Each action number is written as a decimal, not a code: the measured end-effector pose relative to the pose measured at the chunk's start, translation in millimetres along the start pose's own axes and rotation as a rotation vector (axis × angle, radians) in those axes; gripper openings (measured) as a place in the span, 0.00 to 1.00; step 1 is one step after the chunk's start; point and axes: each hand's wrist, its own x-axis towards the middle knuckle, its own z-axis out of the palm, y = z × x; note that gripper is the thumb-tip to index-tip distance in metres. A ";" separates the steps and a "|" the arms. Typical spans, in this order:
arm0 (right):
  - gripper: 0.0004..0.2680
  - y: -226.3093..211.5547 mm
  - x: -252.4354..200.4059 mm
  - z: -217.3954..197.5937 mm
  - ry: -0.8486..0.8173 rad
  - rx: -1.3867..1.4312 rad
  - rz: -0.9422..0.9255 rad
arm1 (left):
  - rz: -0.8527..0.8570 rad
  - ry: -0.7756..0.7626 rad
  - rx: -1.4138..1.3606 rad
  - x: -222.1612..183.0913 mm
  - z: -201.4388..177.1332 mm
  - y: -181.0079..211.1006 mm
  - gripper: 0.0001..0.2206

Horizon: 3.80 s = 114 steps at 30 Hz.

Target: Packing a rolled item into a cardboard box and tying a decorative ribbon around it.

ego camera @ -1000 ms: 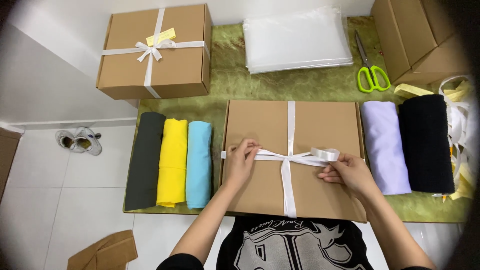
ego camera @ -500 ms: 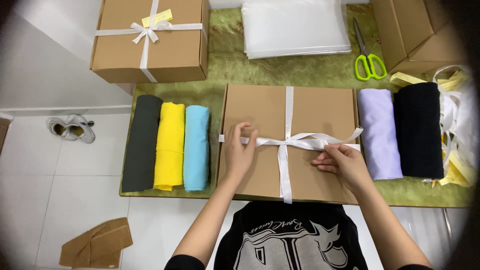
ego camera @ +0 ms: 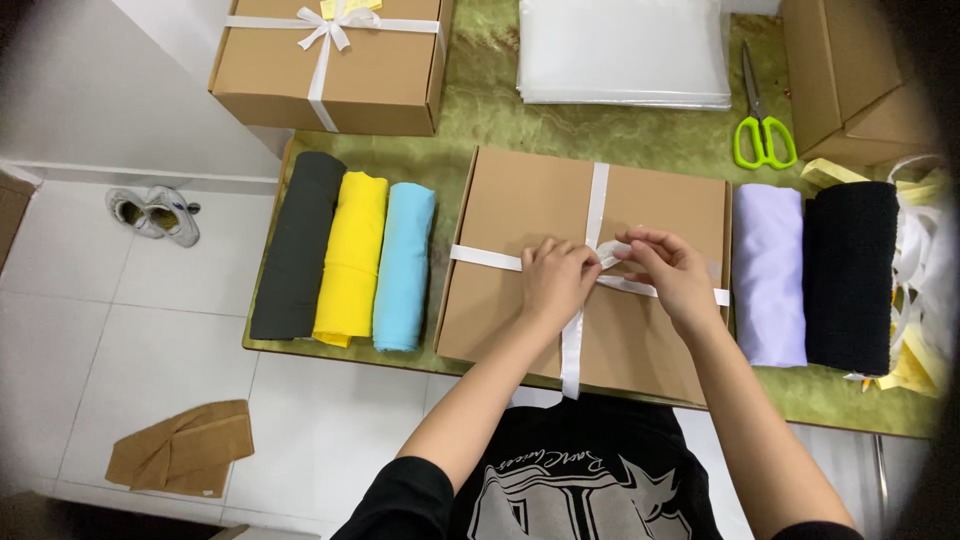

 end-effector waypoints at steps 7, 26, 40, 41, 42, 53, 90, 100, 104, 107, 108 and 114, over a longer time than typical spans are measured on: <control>0.08 53.0 -12.0 -12.1 0.031 -0.227 0.067 | -0.084 0.044 -0.149 -25.7 -38.9 -11.9 0.04; 0.12 38.9 -11.4 -30.7 0.073 -0.763 0.006 | 0.013 -0.116 -0.007 -7.0 -40.0 -21.2 0.15; 0.09 50.1 28.3 -28.5 0.209 -0.449 -0.101 | 0.248 0.005 0.206 -21.9 -40.7 -18.4 0.08; 0.09 45.4 25.2 -27.5 0.215 -0.361 -0.136 | 0.215 -0.043 0.201 -26.9 -43.8 -15.6 0.09; 0.09 50.8 29.5 -29.7 0.210 -0.363 -0.133 | 0.209 -0.045 0.201 -32.8 -53.3 -12.7 0.09; 0.16 18.8 -6.9 -5.4 0.203 -0.054 -0.067 | -0.019 -0.457 -0.231 -39.4 -141.0 9.9 0.10; 0.10 25.5 32.4 -53.7 -0.264 -0.084 0.282 | -0.390 -0.288 -0.603 21.7 -64.1 -84.0 0.12; 0.08 45.4 56.2 -62.8 -0.169 -0.337 0.059 | -0.153 -0.436 -0.337 36.5 -85.2 -93.0 0.08; 0.06 81.3 73.4 -69.4 -0.178 -0.372 -0.006 | -0.113 -0.460 -0.294 38.0 -80.9 -102.1 0.10; 0.05 86.1 74.7 -74.6 -0.175 -0.448 -0.005 | -0.109 -0.479 -0.255 36.9 -91.0 -105.9 0.11; 0.05 88.5 78.2 -76.3 -0.176 -0.451 -0.003 | -0.111 -0.480 -0.258 37.1 -85.3 -108.3 0.11; 0.04 73.5 64.0 -64.1 -0.078 -0.576 -0.016 | -0.085 -0.379 -0.218 36.0 -77.4 -114.9 0.11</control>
